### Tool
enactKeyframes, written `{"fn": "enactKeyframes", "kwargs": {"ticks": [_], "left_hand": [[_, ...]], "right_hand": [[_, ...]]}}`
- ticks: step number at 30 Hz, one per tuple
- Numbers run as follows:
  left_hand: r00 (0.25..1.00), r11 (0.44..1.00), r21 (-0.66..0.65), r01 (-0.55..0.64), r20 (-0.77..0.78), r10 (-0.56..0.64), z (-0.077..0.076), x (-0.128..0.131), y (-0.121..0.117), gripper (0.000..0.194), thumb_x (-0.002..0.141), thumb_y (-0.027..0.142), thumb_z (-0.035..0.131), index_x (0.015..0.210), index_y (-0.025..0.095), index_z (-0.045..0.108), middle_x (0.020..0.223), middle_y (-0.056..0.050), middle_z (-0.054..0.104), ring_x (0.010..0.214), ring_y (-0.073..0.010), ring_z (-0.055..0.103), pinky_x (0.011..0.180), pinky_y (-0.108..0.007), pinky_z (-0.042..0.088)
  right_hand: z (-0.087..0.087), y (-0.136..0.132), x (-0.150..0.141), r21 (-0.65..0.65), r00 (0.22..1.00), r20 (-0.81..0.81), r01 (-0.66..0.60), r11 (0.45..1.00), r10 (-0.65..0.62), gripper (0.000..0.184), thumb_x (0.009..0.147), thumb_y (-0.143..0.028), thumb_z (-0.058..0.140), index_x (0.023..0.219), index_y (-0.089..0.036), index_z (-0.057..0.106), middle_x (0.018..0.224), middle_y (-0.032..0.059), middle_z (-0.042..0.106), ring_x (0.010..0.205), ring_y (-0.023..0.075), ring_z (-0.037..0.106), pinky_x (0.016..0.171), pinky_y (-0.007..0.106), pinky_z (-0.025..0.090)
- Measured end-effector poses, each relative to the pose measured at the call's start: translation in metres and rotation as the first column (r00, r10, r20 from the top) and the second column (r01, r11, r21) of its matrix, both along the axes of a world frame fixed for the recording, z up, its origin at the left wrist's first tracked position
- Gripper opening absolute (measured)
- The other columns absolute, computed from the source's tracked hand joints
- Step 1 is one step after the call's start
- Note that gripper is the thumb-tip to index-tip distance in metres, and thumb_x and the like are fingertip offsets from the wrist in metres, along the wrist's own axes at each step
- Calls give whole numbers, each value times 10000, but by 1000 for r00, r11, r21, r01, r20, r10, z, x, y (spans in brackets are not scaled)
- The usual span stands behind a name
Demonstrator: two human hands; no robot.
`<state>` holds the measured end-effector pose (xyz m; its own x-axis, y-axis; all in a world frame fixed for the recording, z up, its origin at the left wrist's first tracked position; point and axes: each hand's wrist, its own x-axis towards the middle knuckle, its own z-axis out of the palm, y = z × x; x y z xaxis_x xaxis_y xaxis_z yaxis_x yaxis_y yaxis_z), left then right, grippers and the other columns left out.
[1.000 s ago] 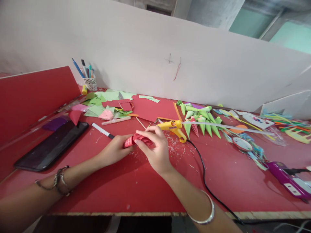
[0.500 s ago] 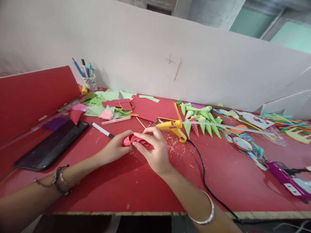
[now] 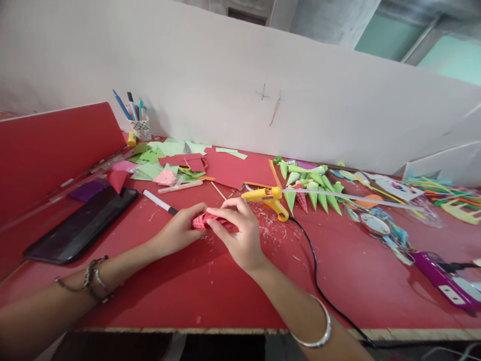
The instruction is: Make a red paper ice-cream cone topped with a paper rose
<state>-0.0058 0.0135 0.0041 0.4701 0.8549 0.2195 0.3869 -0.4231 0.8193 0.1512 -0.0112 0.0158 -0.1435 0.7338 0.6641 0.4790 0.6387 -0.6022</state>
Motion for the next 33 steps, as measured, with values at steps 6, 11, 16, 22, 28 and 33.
{"fn": "enactKeyframes", "kwargs": {"ticks": [6, 11, 16, 22, 28, 33], "left_hand": [[1000, 1000, -3, -4, -2, 4, 0, 0, 0, 72, 686, 130, 470, 708, 172, 417, 630, 58, 445, 589, -88, 409, 533, -201, 302], [1000, 1000, 20, -11, 3, 11, 0, -1, 2, 71, 702, 145, 476, 704, 172, 410, 635, 60, 442, 587, -85, 402, 534, -198, 301], [1000, 998, 55, -15, -8, 16, 2, -3, 1, 58, 726, 177, 481, 731, 169, 424, 651, 51, 465, 592, -90, 417, 540, -203, 304], [1000, 998, 55, -19, 14, 18, 2, -3, 1, 57, 702, 140, 473, 730, 166, 430, 643, 50, 462, 588, -90, 412, 537, -201, 303], [999, 1000, 10, 20, 48, -20, -3, -3, 4, 52, 674, 119, 456, 690, 165, 436, 619, 56, 445, 584, -84, 396, 533, -188, 304], [1000, 998, 55, -13, -9, 13, -1, -4, 3, 58, 670, 135, 472, 655, 167, 426, 582, 64, 428, 549, -76, 390, 509, -180, 285]], "right_hand": [[3, -2, -1, -9, 1000, -19, 0, 1000, 0, 75, 758, -215, 574, 808, -237, 626, 835, 16, 514, 776, 140, 532, 716, 307, 447], [4, -1, 0, -18, 1000, -1, -21, 1000, 21, 70, 762, -210, 566, 790, -239, 623, 826, 12, 518, 766, 138, 535, 716, 306, 445], [5, -1, 1, -16, 1000, -7, -20, 1000, 20, 58, 752, -198, 577, 777, -224, 622, 823, 10, 530, 756, 132, 542, 711, 291, 445], [6, -1, 1, 33, 998, 5, -61, 998, 61, 73, 759, -178, 564, 788, -221, 616, 835, 10, 592, 795, 141, 563, 744, 305, 456], [5, 0, 1, 14, 998, 10, -68, 998, 67, 111, 766, -191, 559, 853, -223, 619, 826, 17, 606, 787, 145, 567, 734, 310, 461], [6, -1, 1, -13, 999, 6, -50, 999, 50, 99, 767, -189, 556, 825, -211, 633, 819, 19, 576, 777, 137, 563, 716, 291, 459]]}}
